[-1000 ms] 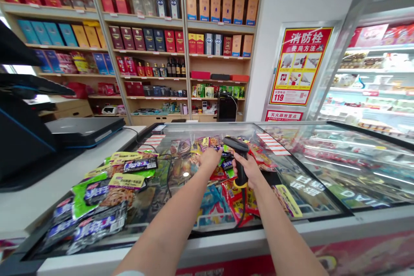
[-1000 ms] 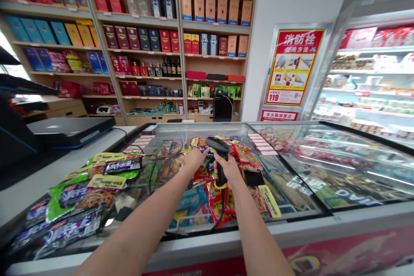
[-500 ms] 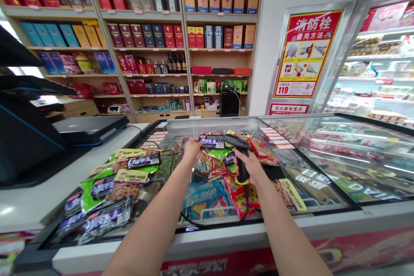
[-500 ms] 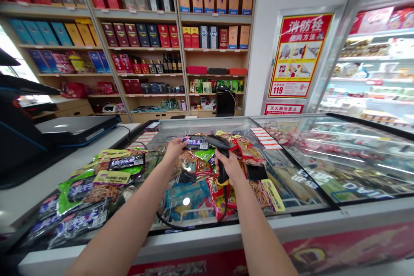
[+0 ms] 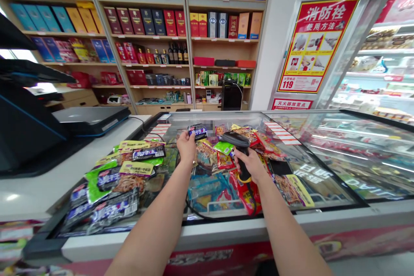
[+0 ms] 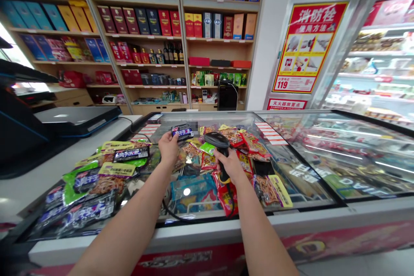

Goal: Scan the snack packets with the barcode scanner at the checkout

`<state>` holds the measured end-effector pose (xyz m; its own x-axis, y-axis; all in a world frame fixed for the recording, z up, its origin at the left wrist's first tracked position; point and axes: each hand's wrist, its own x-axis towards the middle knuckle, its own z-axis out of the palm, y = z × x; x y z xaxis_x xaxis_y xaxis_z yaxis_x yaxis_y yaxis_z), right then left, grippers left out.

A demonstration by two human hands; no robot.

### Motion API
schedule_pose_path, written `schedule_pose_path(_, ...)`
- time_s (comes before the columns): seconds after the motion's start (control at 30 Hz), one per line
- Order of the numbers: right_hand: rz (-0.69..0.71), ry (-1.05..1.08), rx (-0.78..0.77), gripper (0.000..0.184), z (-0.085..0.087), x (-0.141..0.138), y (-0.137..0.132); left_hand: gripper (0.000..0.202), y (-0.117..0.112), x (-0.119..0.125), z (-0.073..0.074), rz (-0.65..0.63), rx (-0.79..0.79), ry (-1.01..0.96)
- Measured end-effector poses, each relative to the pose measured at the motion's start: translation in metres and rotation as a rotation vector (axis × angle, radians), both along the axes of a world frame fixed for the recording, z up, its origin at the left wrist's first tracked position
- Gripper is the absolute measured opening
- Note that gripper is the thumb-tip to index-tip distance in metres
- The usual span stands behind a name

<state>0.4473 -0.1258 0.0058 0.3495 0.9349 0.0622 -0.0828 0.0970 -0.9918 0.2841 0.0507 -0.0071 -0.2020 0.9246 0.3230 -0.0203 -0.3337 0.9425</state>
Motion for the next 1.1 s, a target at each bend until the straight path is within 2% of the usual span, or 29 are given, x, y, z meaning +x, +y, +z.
schedule_pose_path(0.2, 0.053, -0.005, -0.027, 0.042, 0.003, -0.006, 0.001, 0.016, -0.003, 0.002, 0.001, 0.003, 0.011, -0.014)
schedule_pose_path(0.43, 0.032, -0.020, -0.027, 0.040, -0.002, -0.007, 0.004, 0.018, -0.008, 0.002, 0.002, 0.065, -0.019, 0.090)
schedule_pose_path(0.67, 0.041, -0.056, -0.044, 0.041, -0.003, -0.007, 0.005, 0.018, -0.011, 0.003, -0.001, 0.085, -0.003, 0.112)
schedule_pose_path(0.87, 0.024, -0.065, -0.070, 0.041, -0.005, -0.006, 0.005, 0.020, -0.010, 0.002, -0.002, 0.084, -0.013, 0.111)
schedule_pose_path(1.1, 0.074, -0.040, -0.057, 0.041, -0.007, -0.003, 0.005, 0.011, -0.019, 0.003, 0.004, 0.048, -0.036, 0.045)
